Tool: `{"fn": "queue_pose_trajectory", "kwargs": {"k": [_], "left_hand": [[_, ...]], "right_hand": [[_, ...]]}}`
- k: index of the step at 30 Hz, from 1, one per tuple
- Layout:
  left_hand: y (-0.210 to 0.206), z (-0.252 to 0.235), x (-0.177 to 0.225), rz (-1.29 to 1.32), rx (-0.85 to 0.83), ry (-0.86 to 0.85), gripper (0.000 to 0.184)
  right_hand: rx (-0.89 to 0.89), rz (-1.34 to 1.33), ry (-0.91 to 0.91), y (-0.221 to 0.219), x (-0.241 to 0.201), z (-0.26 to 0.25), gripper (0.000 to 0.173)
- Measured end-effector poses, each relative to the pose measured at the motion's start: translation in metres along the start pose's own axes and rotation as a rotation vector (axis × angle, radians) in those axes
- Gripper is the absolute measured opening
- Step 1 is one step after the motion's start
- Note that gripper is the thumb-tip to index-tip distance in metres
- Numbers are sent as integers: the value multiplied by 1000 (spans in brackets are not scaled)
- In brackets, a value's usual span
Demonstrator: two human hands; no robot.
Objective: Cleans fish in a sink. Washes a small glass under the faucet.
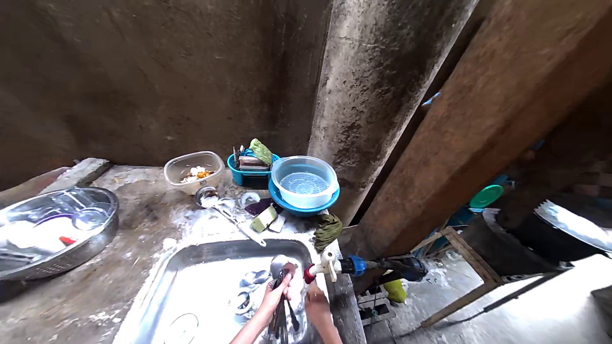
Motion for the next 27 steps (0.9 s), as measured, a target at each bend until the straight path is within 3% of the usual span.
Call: {"fn": "queue_pose_trajectory", "kwargs": {"k": [2, 6, 10, 14, 18, 23, 27], "left_hand": [[23, 0, 13, 47, 53, 7, 17], [84, 12, 44, 52, 216, -27, 16], [145, 29, 56, 91, 428, -74, 13], [173, 34, 45, 1, 533, -14, 9], [136, 16, 23, -152, 379, 221, 27], [53, -10, -13, -76, 208, 284, 44], [2, -6, -43, 2, 179, 361, 34]], "right_hand": [[-12, 93, -10, -9, -15, -35, 43], [-135, 341, 319, -73, -78, -90, 70], [-158, 490, 320, -118, -75, -114, 43], [-122, 299, 164, -100, -49, -95, 33], [-2, 23, -25, -40, -41, -63, 43], [89, -376, -145, -10, -13, -36, 40], [104, -200, -312, 4, 7, 8, 49]]}}
Point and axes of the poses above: each hand's wrist, its own z-axis away from the middle knuckle, its own y-axis out of the back of the hand, x = y × z, the point moved 10 cm from there along -z, towards the middle knuckle, and after that the axes turned 8 degrees about -y, right-handed, at the moved point
